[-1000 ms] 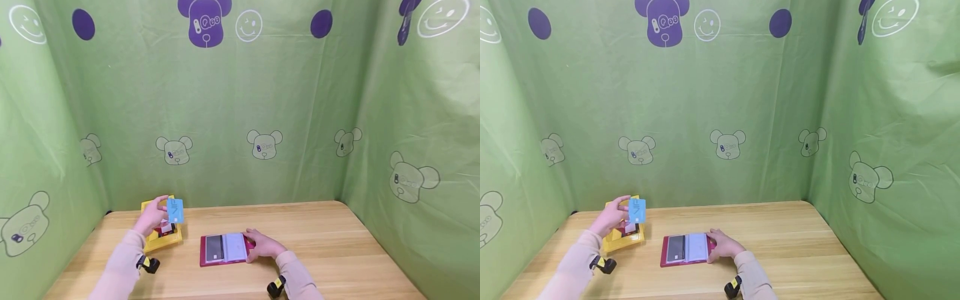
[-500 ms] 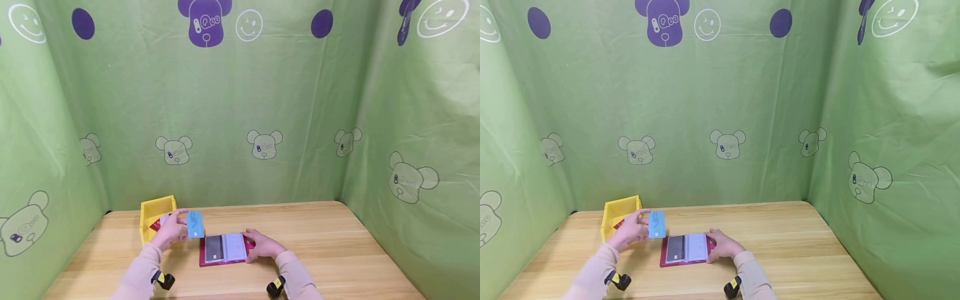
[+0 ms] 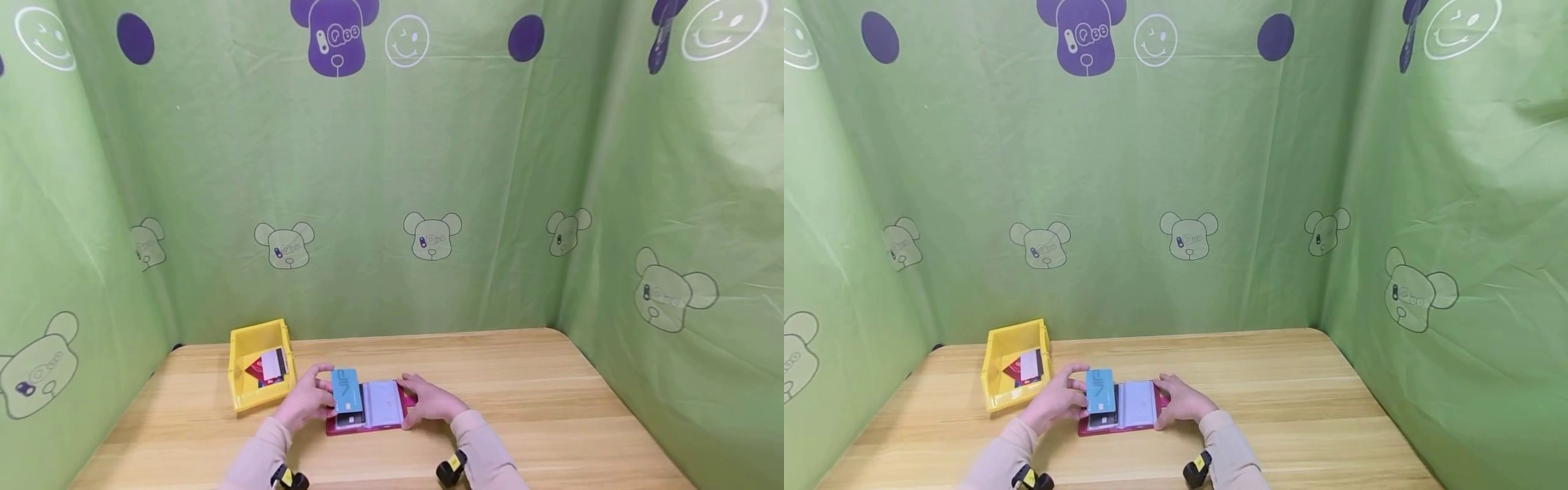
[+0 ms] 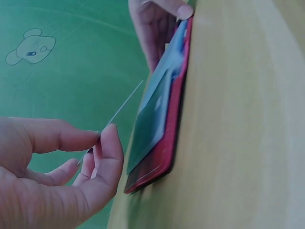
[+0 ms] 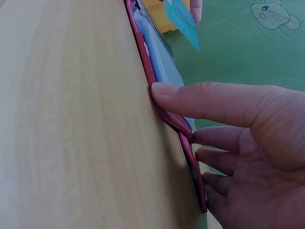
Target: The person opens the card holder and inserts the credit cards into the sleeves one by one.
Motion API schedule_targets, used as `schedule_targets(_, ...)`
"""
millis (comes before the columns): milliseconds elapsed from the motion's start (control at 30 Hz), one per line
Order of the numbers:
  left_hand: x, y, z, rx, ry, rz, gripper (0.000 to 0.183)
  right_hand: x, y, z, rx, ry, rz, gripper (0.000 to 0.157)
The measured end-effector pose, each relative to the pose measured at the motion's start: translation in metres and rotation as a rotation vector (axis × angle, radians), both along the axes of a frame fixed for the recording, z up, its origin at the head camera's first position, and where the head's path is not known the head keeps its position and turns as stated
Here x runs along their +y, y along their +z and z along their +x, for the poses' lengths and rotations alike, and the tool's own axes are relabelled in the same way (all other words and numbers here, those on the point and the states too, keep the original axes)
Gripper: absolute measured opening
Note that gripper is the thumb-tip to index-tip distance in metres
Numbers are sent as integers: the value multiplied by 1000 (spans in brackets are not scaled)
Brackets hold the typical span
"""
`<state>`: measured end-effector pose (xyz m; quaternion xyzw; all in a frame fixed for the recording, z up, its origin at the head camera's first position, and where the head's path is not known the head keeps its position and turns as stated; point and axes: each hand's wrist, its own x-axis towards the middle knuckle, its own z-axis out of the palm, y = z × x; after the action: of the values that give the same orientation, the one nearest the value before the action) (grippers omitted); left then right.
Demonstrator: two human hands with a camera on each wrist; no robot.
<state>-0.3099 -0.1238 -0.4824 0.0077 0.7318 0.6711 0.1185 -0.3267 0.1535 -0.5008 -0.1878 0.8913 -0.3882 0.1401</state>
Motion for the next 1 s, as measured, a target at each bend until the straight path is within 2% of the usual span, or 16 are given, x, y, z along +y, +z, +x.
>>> schedule_targets(367, 13, -10, 2, 6, -38, 23, 76, 0, 1, 1, 2, -3, 13, 92)
schedule_targets(1000, 22, -12, 8, 13, -23, 25, 74, -1, 2, 1, -25, -17, 3, 92)
